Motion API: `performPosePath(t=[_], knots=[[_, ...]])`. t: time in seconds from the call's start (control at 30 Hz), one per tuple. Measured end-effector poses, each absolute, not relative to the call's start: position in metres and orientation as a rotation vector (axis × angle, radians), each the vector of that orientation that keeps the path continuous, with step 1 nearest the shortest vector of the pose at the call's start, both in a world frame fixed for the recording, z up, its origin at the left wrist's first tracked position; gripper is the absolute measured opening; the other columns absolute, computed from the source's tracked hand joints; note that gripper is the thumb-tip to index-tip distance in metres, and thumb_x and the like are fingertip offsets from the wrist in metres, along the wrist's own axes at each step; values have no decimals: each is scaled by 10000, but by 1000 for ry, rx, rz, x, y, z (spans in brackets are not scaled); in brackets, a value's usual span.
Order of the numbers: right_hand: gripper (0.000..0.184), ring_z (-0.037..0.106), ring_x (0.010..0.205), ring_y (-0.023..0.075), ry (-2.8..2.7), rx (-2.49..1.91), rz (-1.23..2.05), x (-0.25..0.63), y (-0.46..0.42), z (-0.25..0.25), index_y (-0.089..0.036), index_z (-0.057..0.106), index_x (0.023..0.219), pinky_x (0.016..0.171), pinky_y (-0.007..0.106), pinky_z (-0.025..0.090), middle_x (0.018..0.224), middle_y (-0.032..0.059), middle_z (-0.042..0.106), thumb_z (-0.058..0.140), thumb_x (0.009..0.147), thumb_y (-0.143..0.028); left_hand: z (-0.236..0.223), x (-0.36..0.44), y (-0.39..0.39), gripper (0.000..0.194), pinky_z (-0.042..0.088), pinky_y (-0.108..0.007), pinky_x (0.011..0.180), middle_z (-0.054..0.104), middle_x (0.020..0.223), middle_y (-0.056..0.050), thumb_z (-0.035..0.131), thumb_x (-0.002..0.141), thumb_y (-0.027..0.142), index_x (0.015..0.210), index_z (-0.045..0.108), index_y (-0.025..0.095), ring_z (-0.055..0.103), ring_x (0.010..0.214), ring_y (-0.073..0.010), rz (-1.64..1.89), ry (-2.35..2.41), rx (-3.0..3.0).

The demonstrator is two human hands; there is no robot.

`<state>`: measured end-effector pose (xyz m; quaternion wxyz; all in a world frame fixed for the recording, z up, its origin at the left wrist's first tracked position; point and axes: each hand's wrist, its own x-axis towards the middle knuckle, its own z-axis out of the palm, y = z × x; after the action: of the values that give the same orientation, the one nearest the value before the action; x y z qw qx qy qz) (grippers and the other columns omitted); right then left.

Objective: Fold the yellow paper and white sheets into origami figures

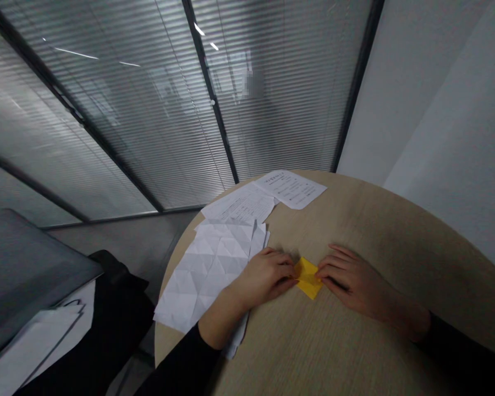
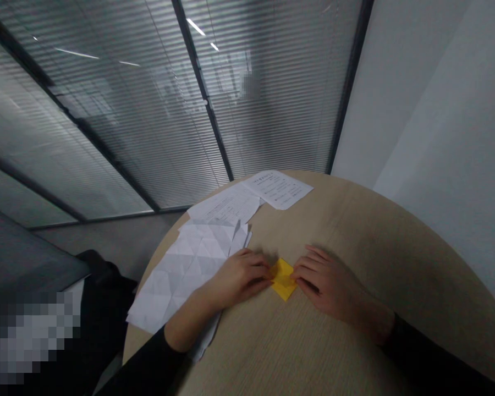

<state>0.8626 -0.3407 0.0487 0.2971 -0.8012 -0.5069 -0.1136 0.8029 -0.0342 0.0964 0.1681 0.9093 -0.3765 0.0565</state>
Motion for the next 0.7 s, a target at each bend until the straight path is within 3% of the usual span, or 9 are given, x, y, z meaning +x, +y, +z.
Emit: performPosePath(t=[0.27, 0.4, 0.7], knots=[[391, 844, 1067, 270, -1434, -2118, -362, 858, -351, 51, -359, 845, 1292, 1303, 675, 543, 1187, 22, 894, 688, 1035, -109, 99, 802, -28, 230, 568, -433, 1051, 857, 1175, -51, 639, 1216, 319, 1206, 863, 269, 806, 1078, -239, 170, -1094, 2572], [374, 845, 1079, 273, -1468, -2125, -388, 856, -351, 53, -334, 835, 1306, 1293, 686, 547, 1205, 36, 894, 670, 1060, -106, 95, 803, -27, 230, 566, -451, 1091, 865, 1152, -59, 629, 1216, 330, 1221, 848, 260, 811, 1082, -255, 189, -1096, 2618], [394, 846, 1092, 276, -1446, -2132, -349, 857, -350, 53, -348, 842, 1290, 1304, 693, 536, 1211, 33, 894, 669, 1042, -97, 94, 806, -36, 249, 556, -425, 1080, 839, 1054, -62, 578, 1202, 245, 1080, 794, 231, 773, 982, -240, 325, -1186, 2786]])
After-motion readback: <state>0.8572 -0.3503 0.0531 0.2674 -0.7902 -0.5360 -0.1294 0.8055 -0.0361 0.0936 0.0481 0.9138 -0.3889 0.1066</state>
